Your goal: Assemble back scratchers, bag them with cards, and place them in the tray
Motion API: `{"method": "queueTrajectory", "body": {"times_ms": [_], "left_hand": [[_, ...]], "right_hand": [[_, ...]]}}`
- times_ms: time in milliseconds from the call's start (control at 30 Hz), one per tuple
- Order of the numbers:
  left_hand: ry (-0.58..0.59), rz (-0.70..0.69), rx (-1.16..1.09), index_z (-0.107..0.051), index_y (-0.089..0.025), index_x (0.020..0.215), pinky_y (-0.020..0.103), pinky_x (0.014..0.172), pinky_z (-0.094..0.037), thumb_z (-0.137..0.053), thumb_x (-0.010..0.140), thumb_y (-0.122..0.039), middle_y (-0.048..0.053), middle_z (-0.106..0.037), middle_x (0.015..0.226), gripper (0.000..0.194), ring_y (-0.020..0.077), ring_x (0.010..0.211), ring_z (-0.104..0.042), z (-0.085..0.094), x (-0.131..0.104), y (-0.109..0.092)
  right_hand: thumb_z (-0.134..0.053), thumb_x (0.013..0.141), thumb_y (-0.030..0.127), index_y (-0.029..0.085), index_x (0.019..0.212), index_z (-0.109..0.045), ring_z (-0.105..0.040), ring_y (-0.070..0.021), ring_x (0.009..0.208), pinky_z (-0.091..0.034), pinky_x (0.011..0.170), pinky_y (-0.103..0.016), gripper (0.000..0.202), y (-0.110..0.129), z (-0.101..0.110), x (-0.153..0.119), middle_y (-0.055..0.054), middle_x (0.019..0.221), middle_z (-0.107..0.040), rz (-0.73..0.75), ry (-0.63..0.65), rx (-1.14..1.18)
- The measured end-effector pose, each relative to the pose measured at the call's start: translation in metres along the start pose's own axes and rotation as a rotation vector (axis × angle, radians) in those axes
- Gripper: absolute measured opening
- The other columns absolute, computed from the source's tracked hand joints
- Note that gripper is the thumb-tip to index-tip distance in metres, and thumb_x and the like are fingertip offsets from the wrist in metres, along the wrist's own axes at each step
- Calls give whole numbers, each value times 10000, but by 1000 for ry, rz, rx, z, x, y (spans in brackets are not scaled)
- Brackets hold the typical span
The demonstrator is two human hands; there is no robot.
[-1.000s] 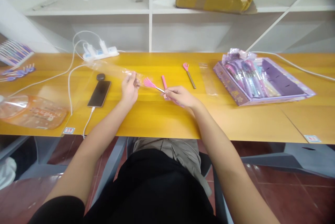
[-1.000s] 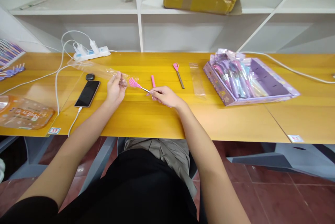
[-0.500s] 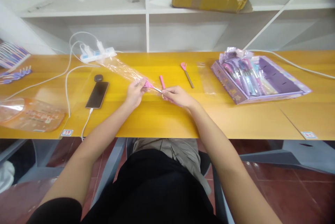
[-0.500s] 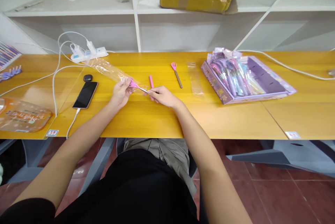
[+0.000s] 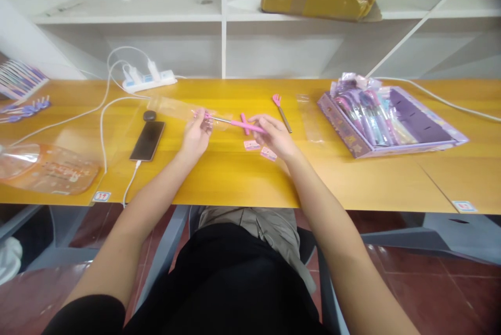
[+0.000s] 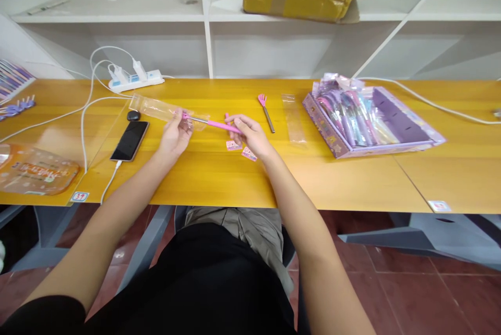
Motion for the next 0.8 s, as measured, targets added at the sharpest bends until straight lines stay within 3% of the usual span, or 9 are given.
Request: {"method": "queueTrajectory", "body": {"times_ms": [233,400,600,800], "left_hand": [[-31,-14,-98,-738,-204,836,171,674,-545,-880,975,-266,-19,-740,823,208,51,681,-654,3,3,-3],[21,46,-42,-762,-191,869,179,653,-544,-854,997,-250,-7,-746,817,168,59,667,-651,-5,-5,5],[208,130,112,-782,-158,867,191,684,-538,-950,901,-279,2,-742,822,210,72,718,-675,-28,-35,34],[372,189,290,-783,-138,881,254,751,-561,-1076,694,-410,34,-771,859,442,125,781,-704,-38,-53,55]], "right_hand": [[-779,875,846,255,1227,-681,-537,-137,652,-526,629,-307,695,16,-12,-7,-57,1008,-746,45,92,175],[-940,769,739,239,1174,-678,-543,-113,660,-527,654,-280,695,8,-16,-5,-18,951,-721,24,122,130],[-1038,681,479,241,1221,-673,-562,-115,731,-529,655,-251,694,-15,-29,3,29,951,-665,-11,146,80],[-1001,740,582,223,1206,-703,-562,-141,707,-507,706,-290,660,-17,-25,1,6,924,-709,89,-12,-290]]}}
Point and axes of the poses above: each hand's wrist, its own x-axis towards the middle knuckle, its own z-axis out of the back of the hand, y = z × x, the point moved 9 cm from there along x, towards the middle knuckle
